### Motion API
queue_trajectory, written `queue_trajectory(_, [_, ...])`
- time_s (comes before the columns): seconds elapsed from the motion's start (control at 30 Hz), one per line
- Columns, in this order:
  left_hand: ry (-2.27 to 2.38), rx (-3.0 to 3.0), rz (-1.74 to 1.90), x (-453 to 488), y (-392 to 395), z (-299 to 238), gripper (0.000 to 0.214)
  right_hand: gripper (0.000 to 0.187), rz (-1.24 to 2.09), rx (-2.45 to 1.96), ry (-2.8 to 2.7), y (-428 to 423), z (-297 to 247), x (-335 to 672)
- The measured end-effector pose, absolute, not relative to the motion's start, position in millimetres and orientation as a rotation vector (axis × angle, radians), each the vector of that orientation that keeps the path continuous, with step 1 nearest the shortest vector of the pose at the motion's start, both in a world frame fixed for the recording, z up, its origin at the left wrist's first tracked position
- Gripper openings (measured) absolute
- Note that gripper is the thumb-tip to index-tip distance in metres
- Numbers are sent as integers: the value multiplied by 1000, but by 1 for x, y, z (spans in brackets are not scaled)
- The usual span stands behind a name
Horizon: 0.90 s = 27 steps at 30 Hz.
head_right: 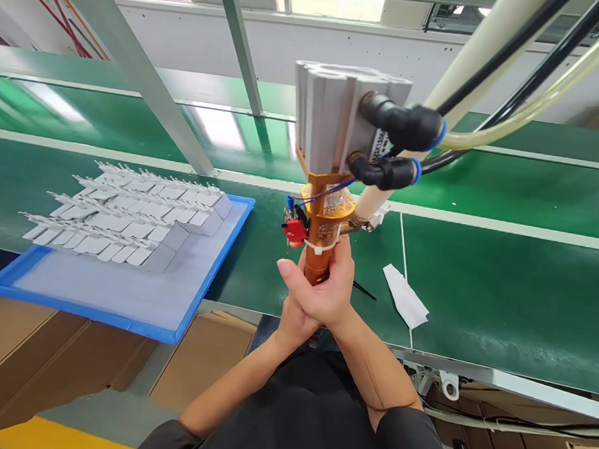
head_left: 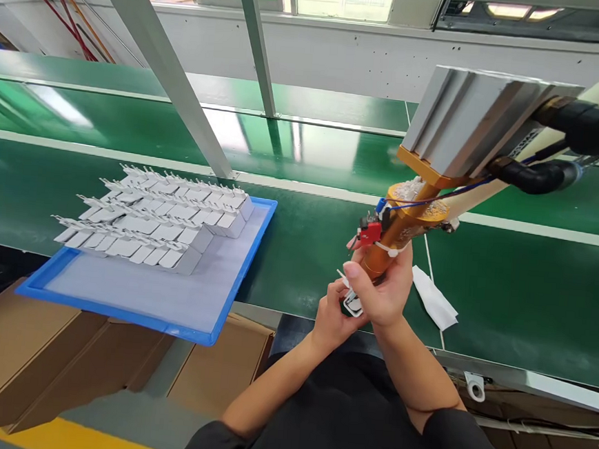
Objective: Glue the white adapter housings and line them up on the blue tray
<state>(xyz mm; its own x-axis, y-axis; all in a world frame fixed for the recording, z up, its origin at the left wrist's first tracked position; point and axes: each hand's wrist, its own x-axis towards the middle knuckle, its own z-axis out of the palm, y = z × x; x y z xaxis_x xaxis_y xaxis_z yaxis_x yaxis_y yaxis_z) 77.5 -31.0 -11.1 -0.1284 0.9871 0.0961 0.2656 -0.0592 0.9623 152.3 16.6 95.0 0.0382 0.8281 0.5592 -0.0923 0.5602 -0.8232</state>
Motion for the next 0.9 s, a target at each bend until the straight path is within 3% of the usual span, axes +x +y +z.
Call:
queue_trajectory(0.2, [1432,1227,1085,48,-31,-2,36,21,913,-599,-1267,26,92,162])
queue_trajectory(0.53, [1612,1473,924,5,-32,6,26,33,748,-831,-1254,37,84,184])
queue_trajectory(0.7, [1634,1501,830,-3,-23,12,41,35,764,-838,-1232,40,81,190])
queue_trajectory(0.9, [1562,1383,997,11,-7,7,35,33,771,-815,-1217,40,79,193])
